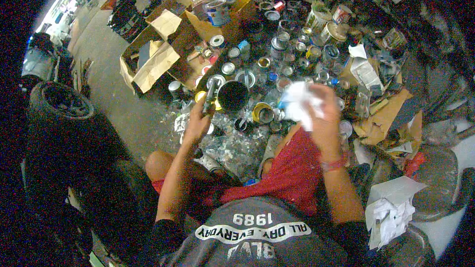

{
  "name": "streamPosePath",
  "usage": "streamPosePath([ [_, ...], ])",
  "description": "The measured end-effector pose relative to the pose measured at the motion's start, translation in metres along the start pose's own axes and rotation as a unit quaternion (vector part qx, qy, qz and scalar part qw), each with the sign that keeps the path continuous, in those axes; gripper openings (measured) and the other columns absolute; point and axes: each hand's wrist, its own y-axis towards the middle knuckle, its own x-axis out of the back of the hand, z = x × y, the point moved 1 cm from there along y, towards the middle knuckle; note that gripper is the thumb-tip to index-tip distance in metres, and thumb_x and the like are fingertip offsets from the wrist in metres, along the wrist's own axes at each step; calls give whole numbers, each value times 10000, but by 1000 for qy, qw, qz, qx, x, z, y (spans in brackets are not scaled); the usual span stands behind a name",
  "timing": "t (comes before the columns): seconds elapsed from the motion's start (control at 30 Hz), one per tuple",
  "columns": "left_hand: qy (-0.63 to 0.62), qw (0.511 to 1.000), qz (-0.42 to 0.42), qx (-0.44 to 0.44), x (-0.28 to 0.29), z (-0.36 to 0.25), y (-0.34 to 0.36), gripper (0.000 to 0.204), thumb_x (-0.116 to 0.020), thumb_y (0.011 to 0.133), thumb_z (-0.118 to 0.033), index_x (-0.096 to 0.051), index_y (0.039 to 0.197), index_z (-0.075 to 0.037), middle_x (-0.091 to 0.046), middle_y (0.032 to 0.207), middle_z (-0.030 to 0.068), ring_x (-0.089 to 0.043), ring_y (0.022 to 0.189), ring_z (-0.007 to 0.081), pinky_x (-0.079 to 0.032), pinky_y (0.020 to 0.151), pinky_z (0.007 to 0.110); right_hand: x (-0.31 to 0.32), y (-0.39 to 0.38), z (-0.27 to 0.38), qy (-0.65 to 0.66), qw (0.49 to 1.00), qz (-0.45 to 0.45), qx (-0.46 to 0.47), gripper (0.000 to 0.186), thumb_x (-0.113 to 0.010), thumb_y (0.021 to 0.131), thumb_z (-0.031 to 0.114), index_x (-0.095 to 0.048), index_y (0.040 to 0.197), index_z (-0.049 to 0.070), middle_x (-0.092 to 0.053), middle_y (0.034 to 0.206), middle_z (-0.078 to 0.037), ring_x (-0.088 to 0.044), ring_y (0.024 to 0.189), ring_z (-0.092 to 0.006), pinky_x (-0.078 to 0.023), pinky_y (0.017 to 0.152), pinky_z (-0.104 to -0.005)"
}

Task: The person sits on the floor and opens several paint cans, pours paint between them, and stirs the contents with a stick. The person repeatedly picks up, opens, and closes cans while mixing paint.

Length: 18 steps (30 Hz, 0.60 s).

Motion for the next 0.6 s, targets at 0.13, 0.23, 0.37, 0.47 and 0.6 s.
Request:
streamPosePath([
  [0.13,39,998,-24,-37,10,3,-11,618,-611,914,-50,-494,1520,-35,-605,1436,248,-583,1355,375,-437,1139,431,-69,13,4,-298,911,106,264,231,-721,813,-46,-677,1019,49,-676,1139,-131,-681,1034,-312,-569,863,-399],
  [0.23,67,993,-53,-78,7,12,-10,608,-601,896,-43,-503,1496,-22,-606,1405,258,-587,1315,429,-453,1121,463,-101,17,-14,-432,810,209,338,127,-728,850,82,-697,942,-1,-660,1205,-150,-641,1112,-344,-546,926,-423],
  [0.37,78,990,-96,-75,22,34,-16,685,-629,805,-13,-503,1478,-51,-594,1390,262,-588,1277,465,-471,1095,488,-131,22,-28,-569,643,431,278,278,-736,870,246,-731,959,-18,-652,1235,-148,-615,1151,-341,-530,945,-445],
  [0.47,80,990,-69,-90,18,30,-12,733,-597,747,8,-497,1468,-80,-578,1371,256,-571,1281,467,-498,1060,525,-124,34,-51,-579,636,434,267,407,-712,920,420,-781,884,20,-698,1125,-169,-640,1083,-334,-558,872,-489],
  [0.6,156,984,-52,-74,10,23,-8,738,-661,802,-60,-442,1506,-39,-576,1349,245,-654,1084,483,-556,922,553,-131,56,-72,-579,632,514,26,654,-700,961,527,-666,1343,-2,-708,1277,-224,-723,1092,-347,-577,916,-497],
])
